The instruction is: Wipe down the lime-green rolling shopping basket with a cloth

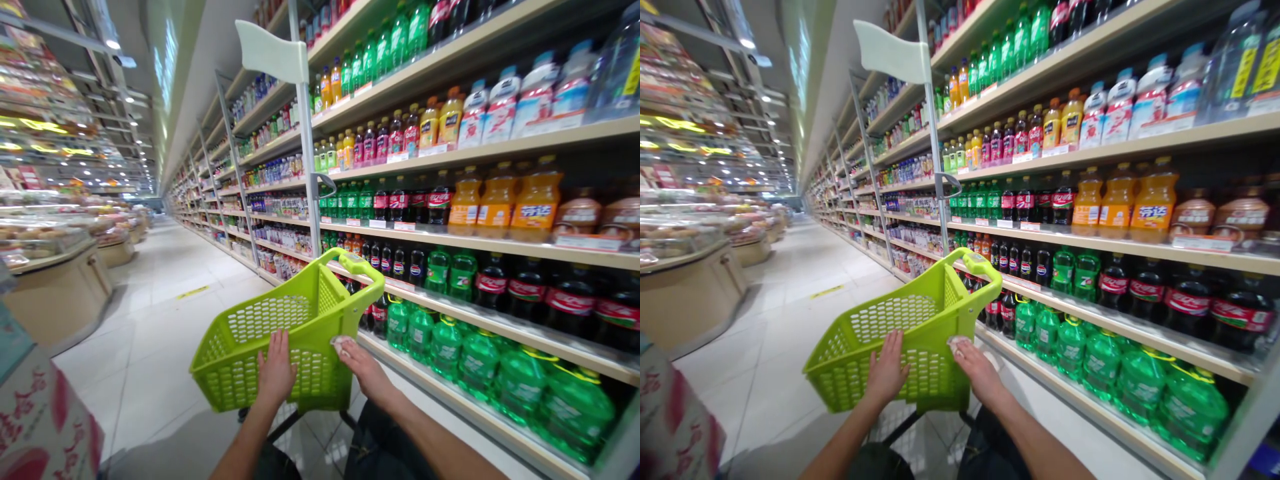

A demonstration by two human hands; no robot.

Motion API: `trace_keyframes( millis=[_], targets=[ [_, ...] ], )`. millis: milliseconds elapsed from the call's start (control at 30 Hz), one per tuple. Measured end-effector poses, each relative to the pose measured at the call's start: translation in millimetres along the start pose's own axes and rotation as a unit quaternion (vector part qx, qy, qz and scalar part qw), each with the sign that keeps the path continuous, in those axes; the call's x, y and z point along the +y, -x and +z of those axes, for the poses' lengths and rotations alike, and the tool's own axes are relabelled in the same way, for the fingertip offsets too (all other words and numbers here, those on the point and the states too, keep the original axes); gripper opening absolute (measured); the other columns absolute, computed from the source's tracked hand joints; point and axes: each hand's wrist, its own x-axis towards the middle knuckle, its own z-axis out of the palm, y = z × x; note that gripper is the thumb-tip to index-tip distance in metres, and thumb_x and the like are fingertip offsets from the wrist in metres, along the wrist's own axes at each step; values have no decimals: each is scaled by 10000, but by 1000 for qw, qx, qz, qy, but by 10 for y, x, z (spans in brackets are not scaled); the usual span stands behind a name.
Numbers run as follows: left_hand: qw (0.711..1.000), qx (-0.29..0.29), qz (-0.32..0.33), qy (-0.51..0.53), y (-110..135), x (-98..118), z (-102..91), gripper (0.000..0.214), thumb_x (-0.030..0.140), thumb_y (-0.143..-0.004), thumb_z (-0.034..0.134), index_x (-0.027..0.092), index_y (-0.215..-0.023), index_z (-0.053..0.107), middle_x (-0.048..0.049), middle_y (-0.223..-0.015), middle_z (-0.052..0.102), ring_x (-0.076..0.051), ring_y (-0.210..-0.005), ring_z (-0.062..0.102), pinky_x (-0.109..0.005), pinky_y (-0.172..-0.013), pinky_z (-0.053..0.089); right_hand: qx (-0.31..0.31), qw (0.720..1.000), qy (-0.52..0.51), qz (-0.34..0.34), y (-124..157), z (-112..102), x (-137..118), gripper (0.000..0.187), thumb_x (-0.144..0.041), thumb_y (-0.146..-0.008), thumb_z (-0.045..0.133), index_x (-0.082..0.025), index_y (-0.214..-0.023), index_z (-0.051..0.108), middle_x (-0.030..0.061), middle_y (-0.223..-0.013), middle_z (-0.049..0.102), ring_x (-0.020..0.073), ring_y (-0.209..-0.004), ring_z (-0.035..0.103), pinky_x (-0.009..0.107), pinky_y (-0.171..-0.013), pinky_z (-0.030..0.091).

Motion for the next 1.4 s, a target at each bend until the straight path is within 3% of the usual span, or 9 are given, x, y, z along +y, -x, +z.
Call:
trace_keyframes(
  millis=[200, 400, 500, 667, 733, 933, 1000, 1200, 1400],
  targets=[
    [1000, 4, 6, 1, 28, 13, -12, 674, 167, -731, 422, 117, -1358, 180, -106, -1450, 125, -224, -1332, 121, -497, -1035, 192, 136, 984, 37, 111, -473, -395, 229, 480, -28, -818, 306, -191, -1245, 454, 91, -1344, 391, 184, -1288, 255, 447, -1035, 296],
    [1000, 3, 26, -2, 28, 0, 38, 699, 152, -717, 429, 140, -1364, 163, -93, -1452, 130, -226, -1333, 112, -512, -1039, 171, 14, 998, 6, 61, 111, 94, 133, 444, -56, -816, 344, -220, -1194, 510, 72, -1259, 498, 170, -1223, 379, 391, -969, 399],
    [1000, 4, -12, -2, 34, -73, 23, 656, 173, -728, 435, 144, -1348, 224, -98, -1444, 172, -234, -1327, 138, -527, -1035, 167, -16, 998, -9, 55, 232, 114, 66, 471, -55, -806, 356, -250, -1215, 486, 53, -1251, 508, 166, -1194, 419, 368, -948, 423],
    [998, 4, -64, 4, 81, -188, 28, 630, 151, -735, 409, 135, -1341, 236, -100, -1444, 175, -229, -1327, 142, -546, -1027, 171, 141, 985, 37, 96, -502, -375, 257, 477, -60, -810, 354, -205, -1256, 442, 84, -1349, 382, 201, -1270, 298, 435, -1034, 306],
    [998, 2, -59, 7, 99, -197, 48, 649, 154, -728, 417, 130, -1347, 219, -98, -1448, 155, -231, -1331, 123, -541, -1028, 173, 154, 982, 57, 98, -753, -361, 260, 473, -45, -803, 352, -186, -1242, 460, 99, -1340, 392, 205, -1280, 276, 457, -1040, 289],
    [1000, 10, -27, 1, 132, -250, 96, 678, 123, -704, 393, 145, -1354, 203, -88, -1449, 147, -231, -1330, 124, -555, -1023, 161, 12, 998, 47, -50, -772, 347, -199, 359, -107, -843, 368, -203, -1139, 546, 77, -1230, 523, 163, -1243, 343, 388, -980, 386],
    [1000, 12, -13, 0, 148, -284, 105, 679, 120, -703, 383, 162, -1356, 203, -71, -1448, 157, -221, -1329, 131, -556, -1027, 150, -1, 997, 50, -52, -751, 331, -183, 355, -120, -843, 377, -217, -1140, 545, 63, -1225, 529, 162, -1234, 357, 381, -974, 394],
    [1000, 22, -11, 12, 186, -252, 144, 710, 133, -682, 396, 149, -1360, 188, -59, -1453, 133, -229, -1332, 114, -548, -1027, 162, 74, 989, 105, 73, -801, -181, 250, 505, -1, -755, 343, -175, -1202, 501, 87, -1301, 447, 209, -1273, 290, 461, -1026, 311],
    [999, 22, -15, 20, 194, -264, 138, 706, 133, -682, 420, 176, -1355, 213, -69, -1448, 165, -243, -1330, 120, -537, -1029, 161, -12, 999, 30, -40, -691, 255, -125, 368, -124, -833, 381, -233, -1143, 545, 37, -1256, 504, 158, -1233, 363, 372, -997, 372]
  ],
)
